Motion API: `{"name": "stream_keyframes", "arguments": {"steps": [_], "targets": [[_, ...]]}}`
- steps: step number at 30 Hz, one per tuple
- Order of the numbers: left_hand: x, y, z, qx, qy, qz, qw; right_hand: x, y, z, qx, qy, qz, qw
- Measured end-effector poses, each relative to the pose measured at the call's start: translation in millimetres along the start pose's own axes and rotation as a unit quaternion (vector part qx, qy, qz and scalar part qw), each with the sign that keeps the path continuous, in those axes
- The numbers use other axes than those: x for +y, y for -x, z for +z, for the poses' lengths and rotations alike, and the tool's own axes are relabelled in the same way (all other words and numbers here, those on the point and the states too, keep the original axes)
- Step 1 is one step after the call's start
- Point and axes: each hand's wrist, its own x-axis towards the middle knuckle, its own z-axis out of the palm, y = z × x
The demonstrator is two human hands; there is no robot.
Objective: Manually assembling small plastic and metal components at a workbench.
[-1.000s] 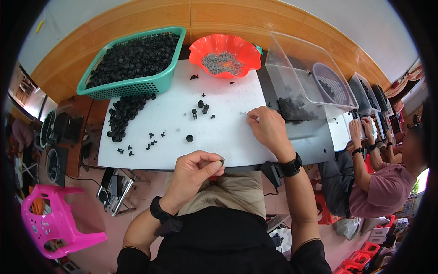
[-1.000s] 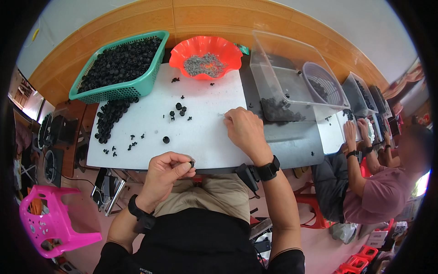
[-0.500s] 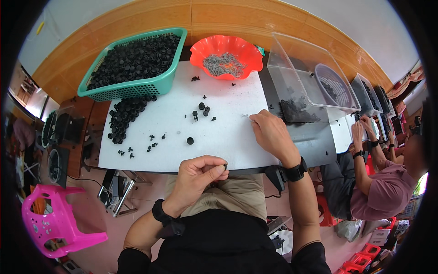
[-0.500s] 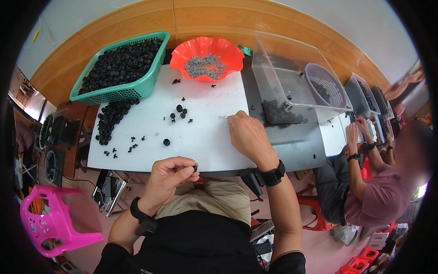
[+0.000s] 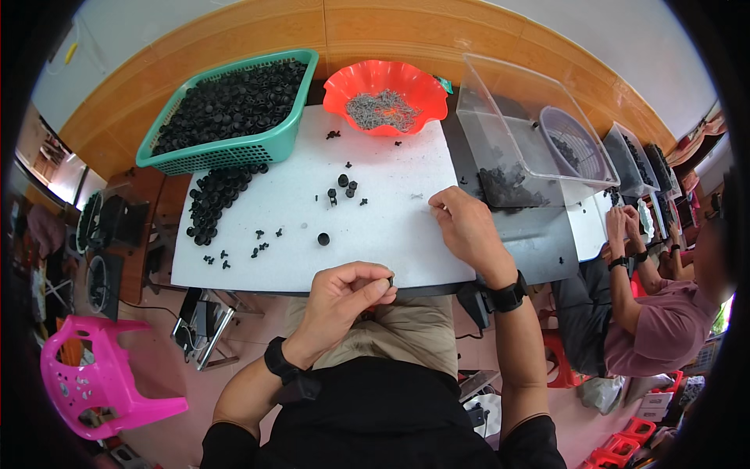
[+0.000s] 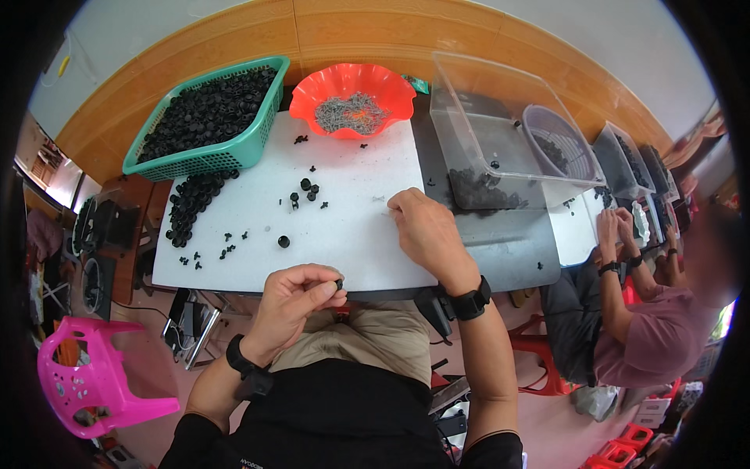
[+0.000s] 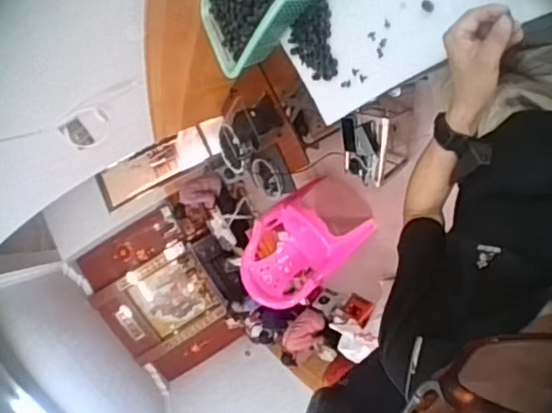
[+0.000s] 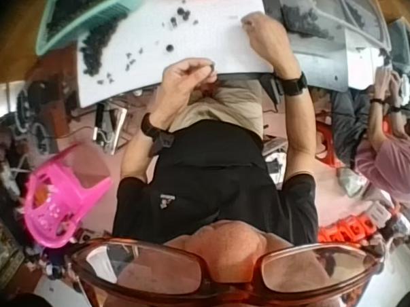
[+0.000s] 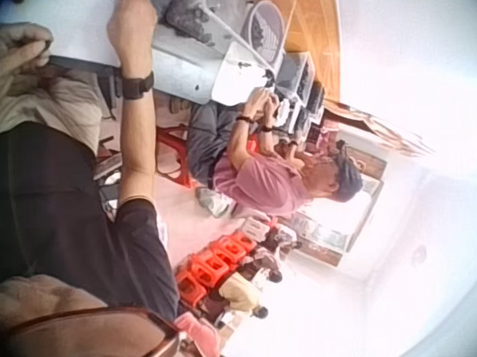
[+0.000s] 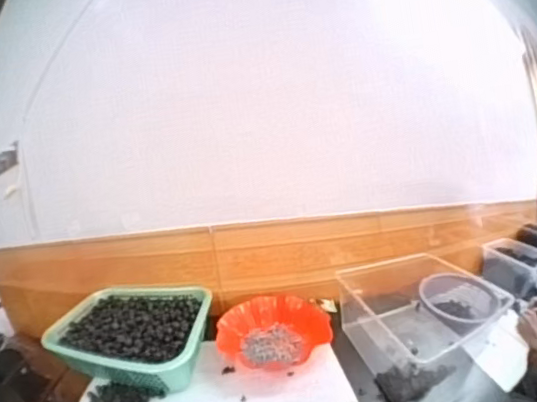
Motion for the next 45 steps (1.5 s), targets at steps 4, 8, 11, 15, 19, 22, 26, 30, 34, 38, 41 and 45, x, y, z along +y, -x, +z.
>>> {"name": "stream_keyframes", "arguments": {"steps": [4,8,11,15,19,22,26,30,34,38,41,45], "targets": [[-0.2,-1.2,1.7,0.001,0.012,0.001,1.000,-0.9,1.8,-2.9,0.041,-0.056,-0.009,0.998],[1.3,-3.4,3.4,0.002,0.022,-0.007,1.000,2.9,10.8,-2.3,0.063,-0.162,0.057,0.983],[1.0,-6.8,5.1,0.003,0.028,-0.005,1.000,-0.1,21.0,2.7,0.054,-0.294,0.119,0.947],[-1.4,-11.5,5.0,-0.004,0.059,-0.012,0.998,-20.1,35.7,3.5,0.014,-0.400,0.119,0.909],[-3.0,-14.0,5.7,-0.016,0.104,-0.010,0.994,-36.7,47.3,11.7,0.004,-0.451,0.065,0.890],[-4.5,-15.2,6.2,-0.028,0.123,-0.012,0.992,-44.4,54.3,12.2,-0.018,-0.452,0.043,0.891],[-3.5,-14.6,9.0,-0.022,0.129,-0.018,0.991,-53.1,56.3,16.8,0.014,-0.485,0.049,0.873],[-5.3,-14.1,9.1,-0.021,0.140,-0.019,0.990,-54.8,57.6,15.5,0.015,-0.473,0.041,0.880],[-7.2,-14.7,8.8,-0.023,0.137,-0.016,0.990,-54.4,58.7,15.3,0.035,-0.414,0.007,0.909],[-7.9,-15.1,10.9,-0.018,0.131,-0.015,0.991,-53.2,59.7,16.2,0.060,-0.354,-0.047,0.932],[-7.9,-14.9,12.2,-0.009,0.123,-0.017,0.992,-52.9,61.0,17.8,0.067,-0.363,-0.050,0.928],[-8.3,-14.8,13.0,-0.009,0.117,-0.014,0.993,-51.1,65.2,21.1,0.059,-0.400,-0.020,0.914]]}}
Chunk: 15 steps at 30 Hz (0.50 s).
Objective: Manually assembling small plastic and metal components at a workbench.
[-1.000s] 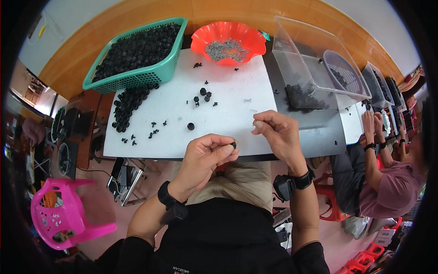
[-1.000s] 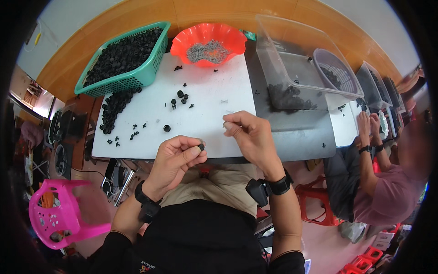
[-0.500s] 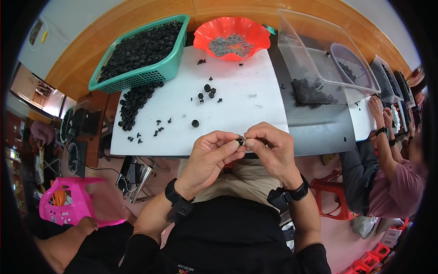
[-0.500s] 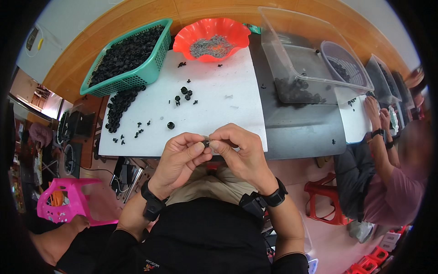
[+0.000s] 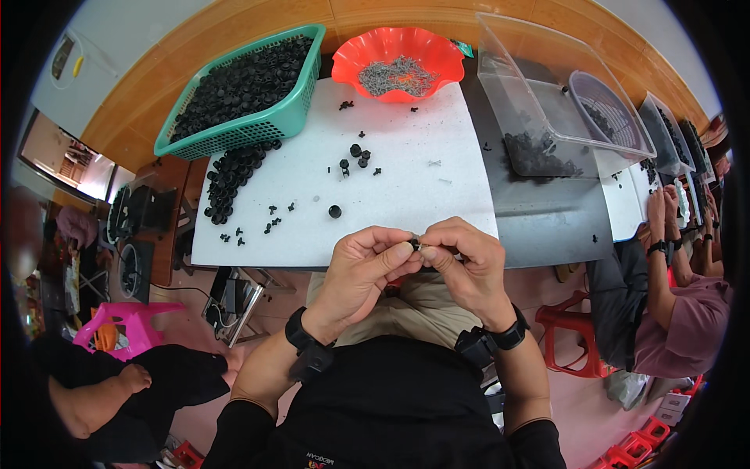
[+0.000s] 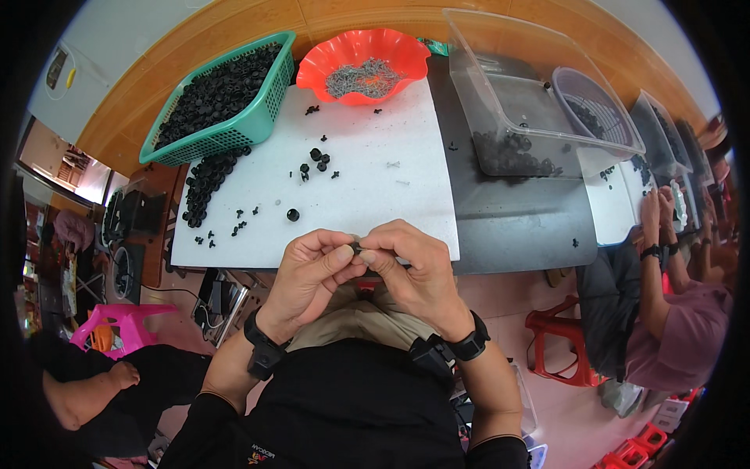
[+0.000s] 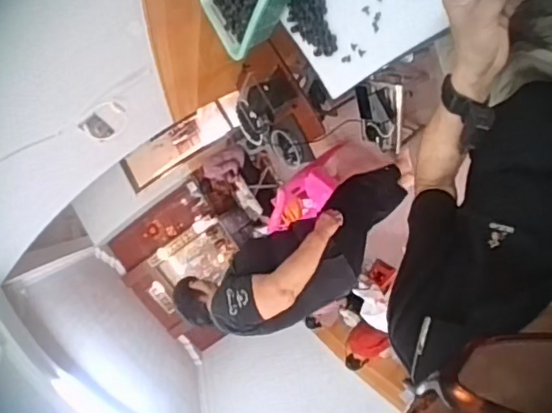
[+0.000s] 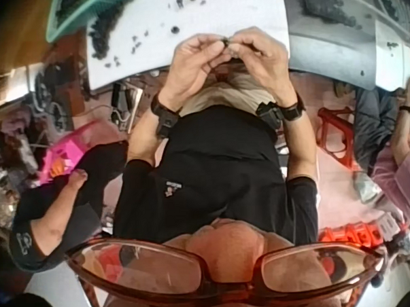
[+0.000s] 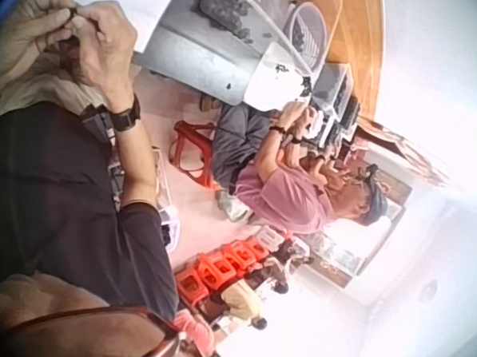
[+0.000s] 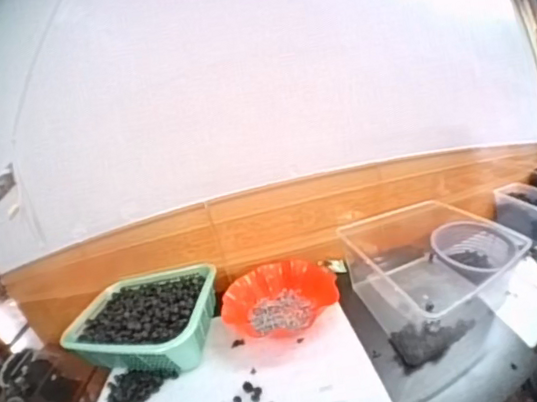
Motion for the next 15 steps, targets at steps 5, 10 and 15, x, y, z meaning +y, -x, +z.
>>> {"name": "stream_keyframes", "arguments": {"steps": [5,10,15], "targets": [[-2.5,0.9,-1.9,-0.002,-0.011,0.000,1.000,3.7,1.7,1.6,0.009,0.006,-0.027,1.000],[-2.9,1.8,-1.2,0.002,-0.013,-0.003,1.000,5.3,3.8,0.4,0.014,0.016,-0.035,0.999],[-4.0,1.8,1.0,0.009,-0.017,-0.001,1.000,4.0,4.0,-1.1,0.019,0.040,-0.054,0.998]]}}
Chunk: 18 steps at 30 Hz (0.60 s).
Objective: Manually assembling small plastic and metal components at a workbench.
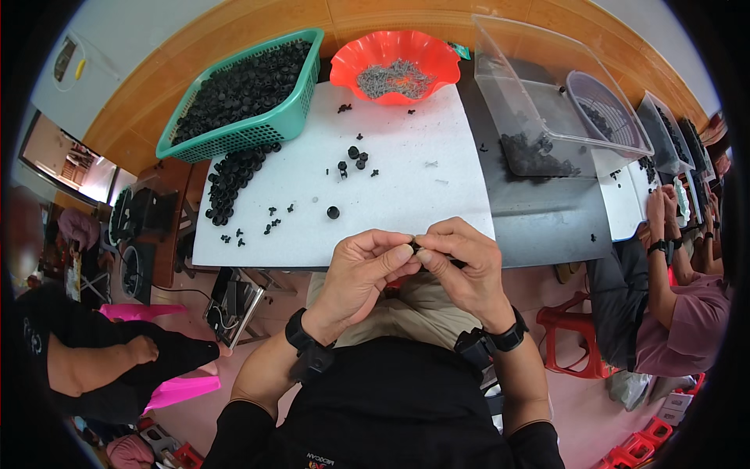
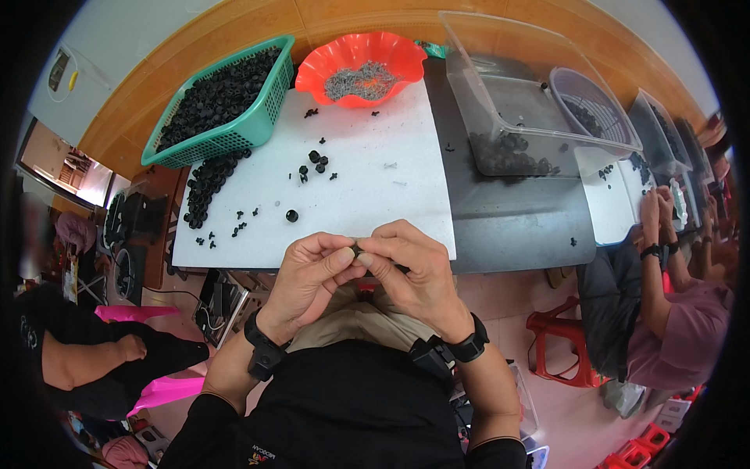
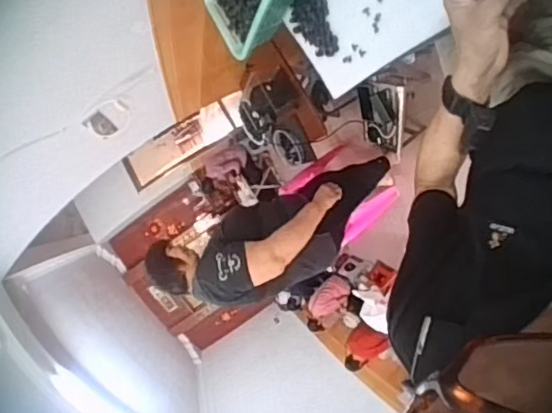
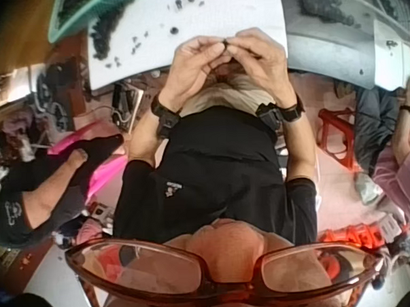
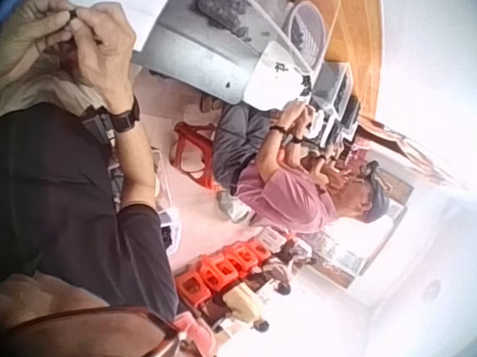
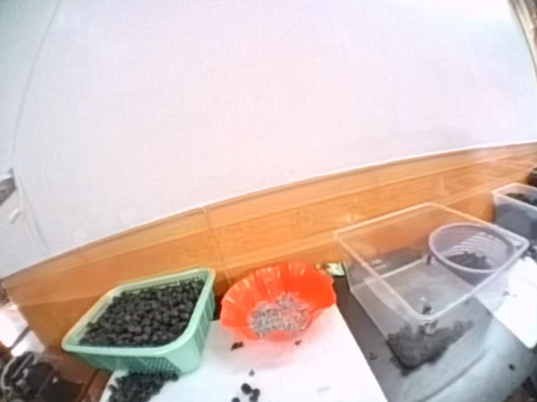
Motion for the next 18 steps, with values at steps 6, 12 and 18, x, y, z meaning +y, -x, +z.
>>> {"name": "stream_keyframes", "arguments": {"steps": [6,12,18], "targets": [[-0.3,0.3,-0.2,-0.001,-0.009,-0.008,1.000,2.2,0.5,-2.0,-0.004,0.009,-0.010,1.000],[-1.6,0.4,6.4,0.009,0.010,-0.016,1.000,3.1,1.3,-6.1,0.007,-0.036,0.011,0.999],[0.0,0.6,8.4,0.014,-0.004,-0.028,1.000,4.3,2.7,-8.2,-0.003,-0.042,0.018,0.999]]}}
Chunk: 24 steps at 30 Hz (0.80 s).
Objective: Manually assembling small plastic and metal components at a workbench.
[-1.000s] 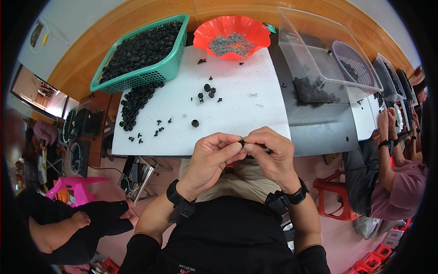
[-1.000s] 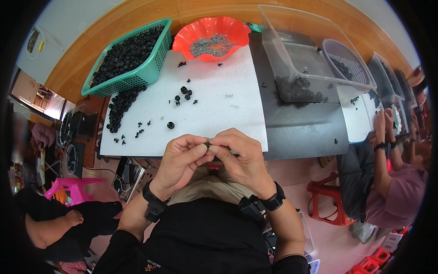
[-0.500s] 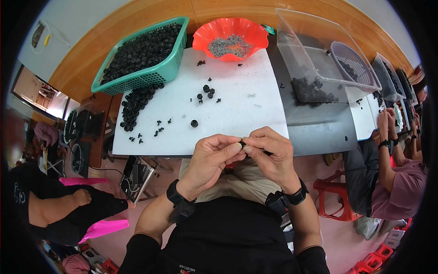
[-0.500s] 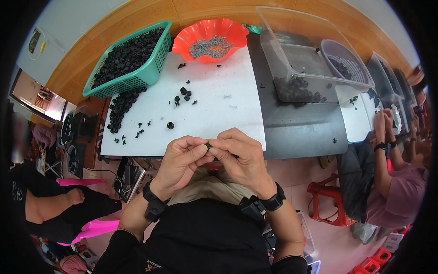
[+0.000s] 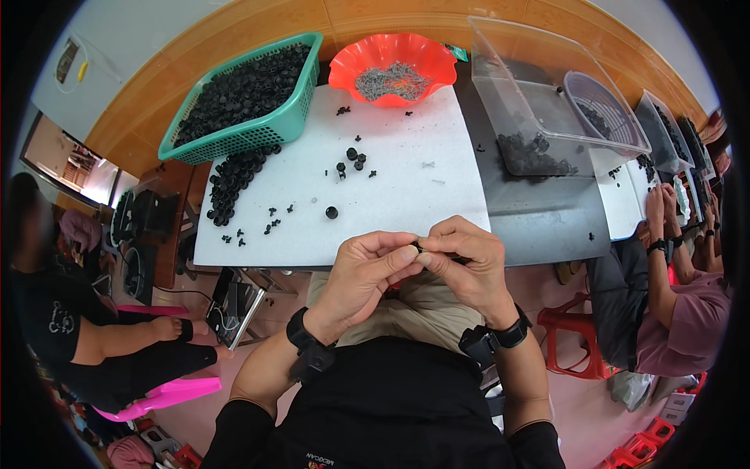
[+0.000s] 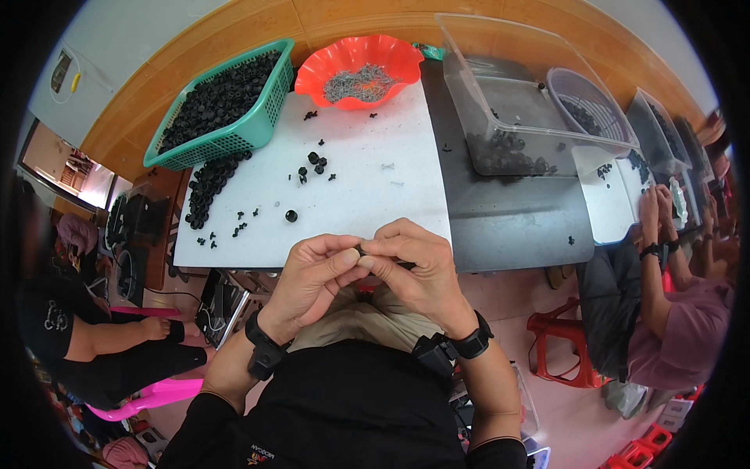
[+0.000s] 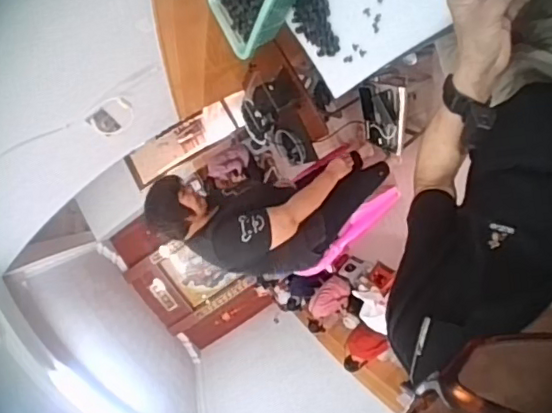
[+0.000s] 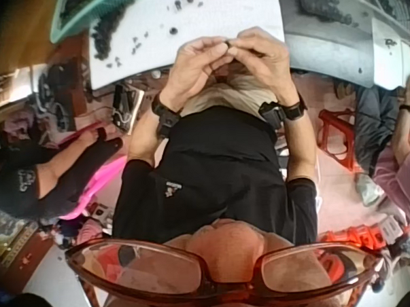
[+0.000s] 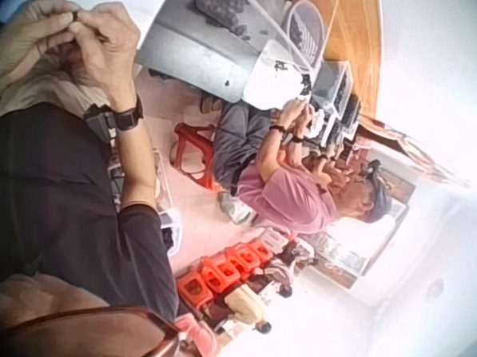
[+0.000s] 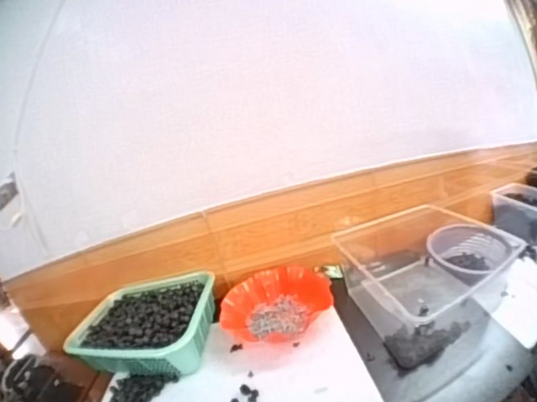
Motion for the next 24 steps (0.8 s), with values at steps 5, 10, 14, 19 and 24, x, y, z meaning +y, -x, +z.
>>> {"name": "stream_keyframes", "arguments": {"steps": [5,10,14,19,24], "targets": [[0.1,-0.9,0.0,-0.004,-0.003,0.003,1.000,1.4,-1.1,-1.6,-0.016,-0.023,0.004,1.000],[-0.2,-0.8,1.0,-0.005,-0.003,0.009,1.000,0.2,0.5,-1.3,-0.027,-0.080,0.062,0.994],[0.6,0.2,2.2,-0.003,0.003,0.015,1.000,-3.5,-0.5,-0.8,-0.035,-0.118,0.085,0.989],[0.4,0.0,1.4,-0.003,0.000,0.018,1.000,-0.5,0.1,0.7,-0.034,-0.139,0.088,0.986],[0.8,-1.1,0.4,-0.012,-0.002,0.015,1.000,1.6,0.6,1.4,-0.029,-0.154,0.088,0.984]]}}
